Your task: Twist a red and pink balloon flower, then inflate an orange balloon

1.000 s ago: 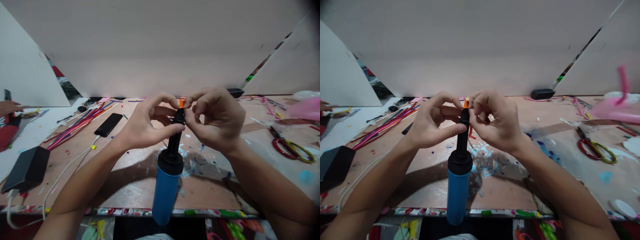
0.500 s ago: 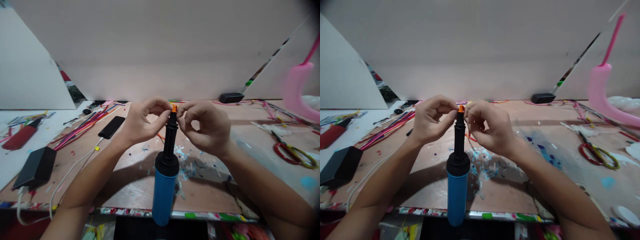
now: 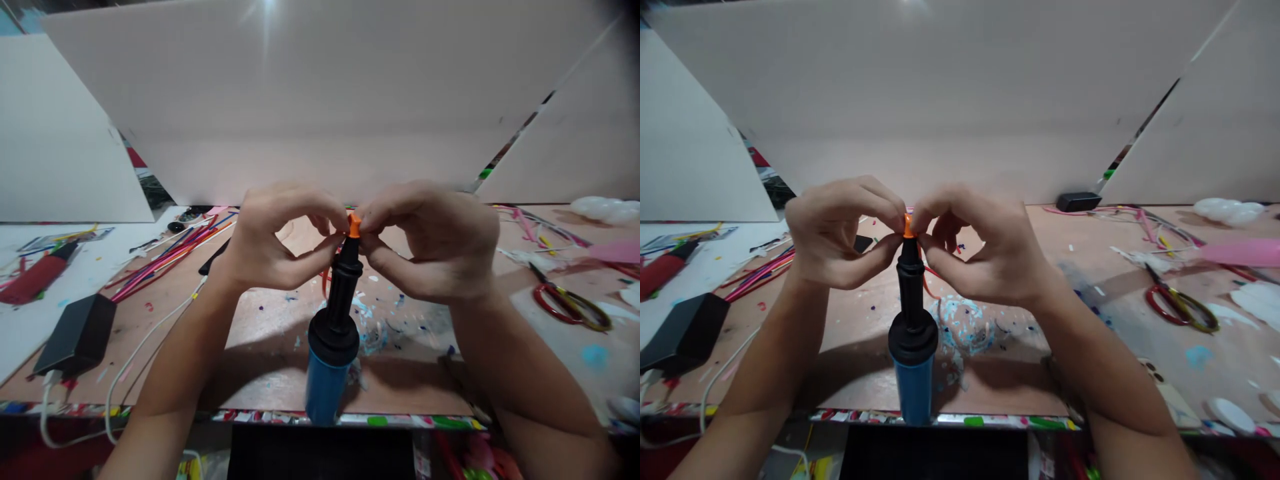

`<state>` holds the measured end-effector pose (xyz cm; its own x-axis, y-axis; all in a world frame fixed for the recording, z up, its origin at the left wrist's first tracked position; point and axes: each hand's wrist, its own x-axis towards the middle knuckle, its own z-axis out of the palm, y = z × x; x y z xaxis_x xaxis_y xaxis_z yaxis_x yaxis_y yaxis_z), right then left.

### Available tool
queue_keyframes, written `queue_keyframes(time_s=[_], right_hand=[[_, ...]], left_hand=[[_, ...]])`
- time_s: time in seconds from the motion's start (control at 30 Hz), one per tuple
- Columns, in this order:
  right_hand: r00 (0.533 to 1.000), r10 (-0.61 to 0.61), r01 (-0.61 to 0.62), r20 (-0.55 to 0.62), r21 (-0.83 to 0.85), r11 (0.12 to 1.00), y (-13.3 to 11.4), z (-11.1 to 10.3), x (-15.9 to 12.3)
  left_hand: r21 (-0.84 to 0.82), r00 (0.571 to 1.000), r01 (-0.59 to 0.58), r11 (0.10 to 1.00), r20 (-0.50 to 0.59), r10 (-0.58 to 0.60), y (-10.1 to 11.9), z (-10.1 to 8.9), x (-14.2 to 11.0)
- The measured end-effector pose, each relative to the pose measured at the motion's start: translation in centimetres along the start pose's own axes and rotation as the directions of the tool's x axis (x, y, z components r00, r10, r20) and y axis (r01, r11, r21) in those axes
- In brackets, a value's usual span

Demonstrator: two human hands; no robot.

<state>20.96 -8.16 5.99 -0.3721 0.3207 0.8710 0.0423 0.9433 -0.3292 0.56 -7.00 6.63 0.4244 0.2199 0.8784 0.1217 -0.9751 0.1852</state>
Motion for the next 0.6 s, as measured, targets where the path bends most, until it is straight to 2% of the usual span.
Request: queue_keyframes(time_s=[0.1,0.2,0.27,0.4,0.53,0.6], right_hand=[[0.997,0.056,-0.056,0.056,-0.015,0.998,-0.5,-0.5,0.7],[0.995,0.05,-0.045,0.084,-0.07,0.997,-0.6,-0.6,1.0],[0.997,0.024,-0.018,0.067,-0.095,0.995,-0.3,-0.4,1.0],[1.0,-0.019,0.02,0.017,-0.068,0.998,0.4,0.2,0.7],[0.997,0.073,-0.073,-0.006,-0.092,0.993,0.7,0.3,0.3],[0.997,0.076,-0.078,-0.019,-0.089,0.993,0.8,0.3,0.3]], left_hand=[[0.041,0.999,-0.033,0.999,0.008,0.033,0.3,-0.6,-0.2],[0.083,0.995,-0.096,0.992,-0.004,0.097,0.5,-0.8,-0.2],[0.106,0.997,-0.078,0.991,-0.007,0.079,0.3,-0.7,-0.2],[0.068,0.999,0.038,0.997,-0.017,-0.037,-0.3,-0.5,-0.3],[-0.007,0.999,-0.011,1.0,-0.031,0.011,-0.5,-0.5,-0.3],[0.004,0.999,-0.034,0.999,-0.026,0.034,-0.5,-0.6,-0.3]])
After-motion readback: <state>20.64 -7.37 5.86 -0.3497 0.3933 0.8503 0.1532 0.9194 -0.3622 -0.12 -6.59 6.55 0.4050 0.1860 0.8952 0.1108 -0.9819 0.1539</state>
